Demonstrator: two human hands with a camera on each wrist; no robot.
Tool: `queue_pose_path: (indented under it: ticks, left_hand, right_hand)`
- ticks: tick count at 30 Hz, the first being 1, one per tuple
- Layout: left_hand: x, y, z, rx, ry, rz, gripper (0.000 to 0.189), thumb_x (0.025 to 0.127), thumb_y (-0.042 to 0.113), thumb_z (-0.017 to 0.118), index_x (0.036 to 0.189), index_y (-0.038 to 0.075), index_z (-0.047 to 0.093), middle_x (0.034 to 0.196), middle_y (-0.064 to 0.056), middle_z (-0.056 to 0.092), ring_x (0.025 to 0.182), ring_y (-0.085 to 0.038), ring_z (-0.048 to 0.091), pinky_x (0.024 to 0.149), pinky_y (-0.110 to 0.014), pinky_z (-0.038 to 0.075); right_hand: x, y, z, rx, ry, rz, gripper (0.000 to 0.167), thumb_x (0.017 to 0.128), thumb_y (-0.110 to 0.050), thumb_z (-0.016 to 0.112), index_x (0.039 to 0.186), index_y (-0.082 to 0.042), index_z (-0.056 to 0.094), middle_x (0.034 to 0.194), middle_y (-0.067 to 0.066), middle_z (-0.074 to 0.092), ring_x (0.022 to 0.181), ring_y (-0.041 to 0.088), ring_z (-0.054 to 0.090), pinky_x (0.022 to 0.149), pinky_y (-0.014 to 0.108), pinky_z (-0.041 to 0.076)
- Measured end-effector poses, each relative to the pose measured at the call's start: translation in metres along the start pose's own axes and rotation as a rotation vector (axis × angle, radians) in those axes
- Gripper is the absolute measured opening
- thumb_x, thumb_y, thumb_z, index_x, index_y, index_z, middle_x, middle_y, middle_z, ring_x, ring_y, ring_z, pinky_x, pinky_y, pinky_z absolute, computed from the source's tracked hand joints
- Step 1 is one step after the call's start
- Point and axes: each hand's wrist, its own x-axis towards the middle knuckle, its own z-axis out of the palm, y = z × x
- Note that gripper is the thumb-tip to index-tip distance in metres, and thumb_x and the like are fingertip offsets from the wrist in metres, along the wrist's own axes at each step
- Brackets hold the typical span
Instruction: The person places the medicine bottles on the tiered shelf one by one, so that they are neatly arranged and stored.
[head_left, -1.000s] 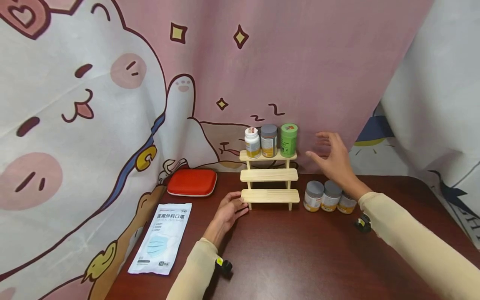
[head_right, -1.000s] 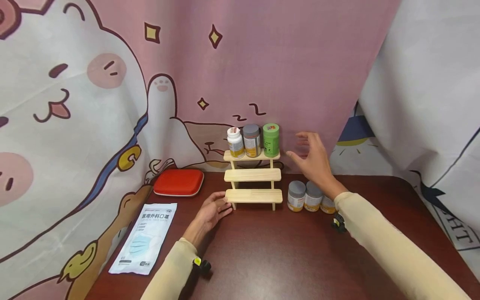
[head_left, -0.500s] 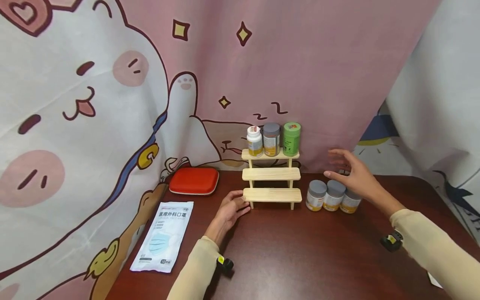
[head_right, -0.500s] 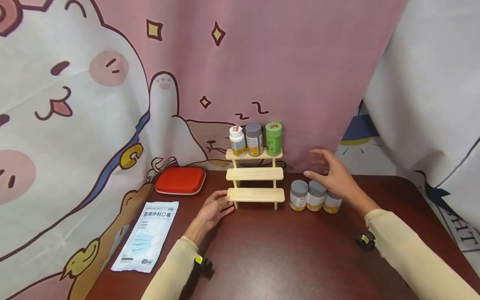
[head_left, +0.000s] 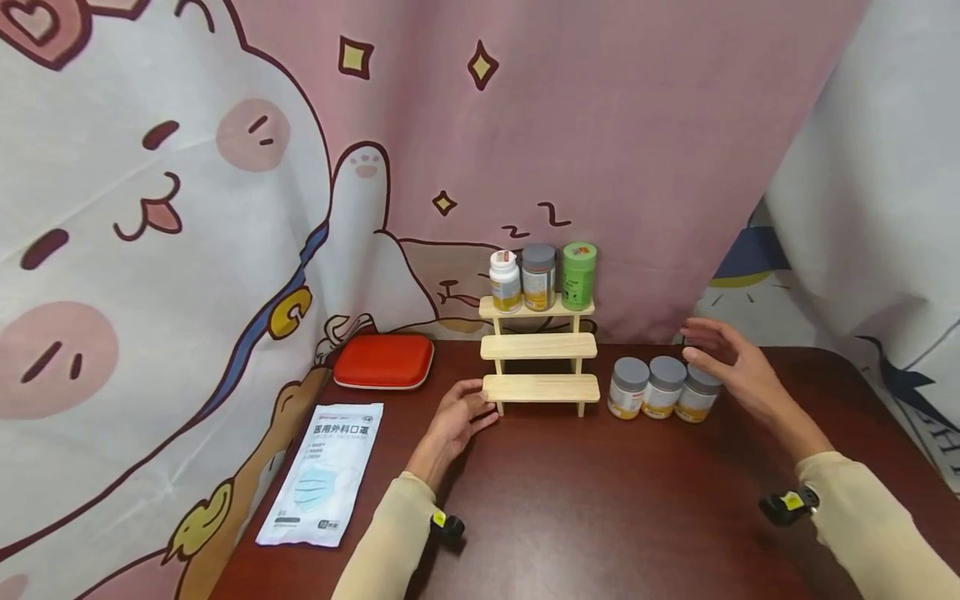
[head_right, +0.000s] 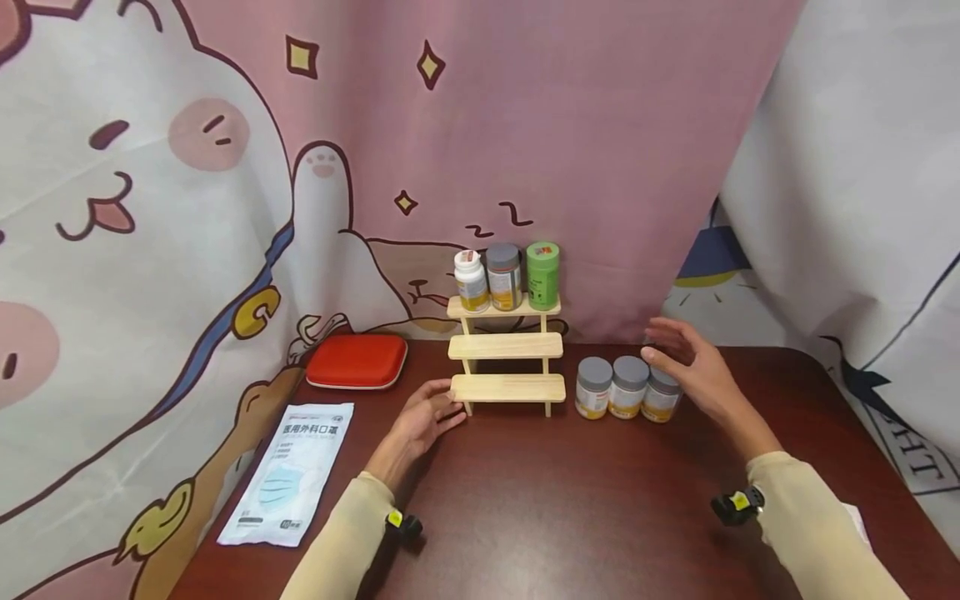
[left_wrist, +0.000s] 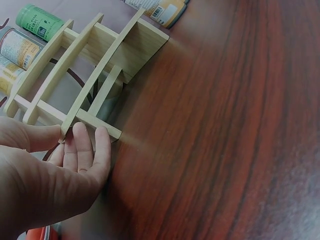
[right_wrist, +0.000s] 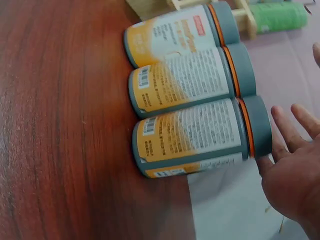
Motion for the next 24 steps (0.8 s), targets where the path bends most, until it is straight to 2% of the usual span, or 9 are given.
queue_pose_path:
  ticks: [3, 7, 12, 14, 18, 24]
  left_hand:
    - [0.000, 0.000, -0.002, 0.003, 0.007, 0.006, 0.034, 0.104, 0.001, 0.054, 0.138, 0.003, 0.049, 0.103, -0.005, 0.062, 0.094, -0.019, 0.065, 0.107, -0.053, 0.059]
    - [0.001, -0.001, -0.003, 0.005, -0.007, 0.010, 0.036, 0.104, 0.002, 0.055, 0.139, 0.002, 0.049, 0.103, -0.004, 0.063, 0.096, -0.020, 0.065, 0.107, -0.053, 0.059]
    - [0.001, -0.003, -0.003, 0.006, 0.005, 0.010, 0.037, 0.104, 0.002, 0.055, 0.140, 0.002, 0.049, 0.104, -0.004, 0.062, 0.096, -0.020, 0.064, 0.105, -0.052, 0.060]
    - [0.001, -0.003, -0.004, 0.009, 0.014, 0.014, 0.036, 0.104, 0.002, 0.055, 0.140, 0.002, 0.049, 0.105, -0.005, 0.061, 0.095, -0.020, 0.064, 0.105, -0.052, 0.060]
    - [0.002, -0.003, -0.004, 0.018, 0.010, 0.018, 0.036, 0.104, 0.002, 0.055, 0.140, 0.002, 0.049, 0.105, -0.005, 0.061, 0.095, -0.020, 0.065, 0.105, -0.052, 0.060]
    - [0.003, -0.003, -0.003, 0.018, 0.001, 0.012, 0.037, 0.104, 0.002, 0.055, 0.140, 0.002, 0.050, 0.103, -0.005, 0.062, 0.094, -0.020, 0.065, 0.106, -0.052, 0.060]
  right_hand:
    - [-0.005, 0.010, 0.001, 0.079, 0.052, -0.012, 0.063, 0.107, -0.031, 0.064, 0.162, -0.019, 0.038, 0.152, 0.002, 0.056, 0.125, -0.008, 0.051, 0.090, 0.001, 0.040]
    - [-0.013, 0.022, 0.001, 0.227, 0.075, -0.020, 0.058, 0.108, -0.021, 0.062, 0.162, -0.018, 0.040, 0.143, -0.015, 0.058, 0.125, -0.012, 0.053, 0.091, 0.002, 0.040]
    - [-0.018, 0.031, 0.008, 0.581, 0.067, 0.014, 0.055, 0.107, -0.010, 0.061, 0.158, -0.016, 0.043, 0.141, -0.013, 0.060, 0.126, -0.008, 0.057, 0.098, 0.007, 0.037]
    - [-0.020, 0.033, 0.013, 0.681, 0.076, 0.016, 0.056, 0.106, -0.007, 0.061, 0.158, -0.013, 0.042, 0.141, -0.011, 0.060, 0.128, -0.005, 0.056, 0.102, 0.007, 0.036]
    - [-0.026, 0.037, 0.021, 0.722, 0.077, -0.010, 0.057, 0.106, -0.005, 0.060, 0.159, -0.009, 0.039, 0.142, -0.010, 0.060, 0.134, -0.002, 0.051, 0.109, 0.008, 0.032]
    - [-0.034, 0.046, 0.021, 0.767, 0.003, -0.055, 0.057, 0.107, 0.003, 0.052, 0.161, -0.007, 0.036, 0.148, -0.009, 0.056, 0.135, -0.003, 0.048, 0.108, 0.010, 0.030]
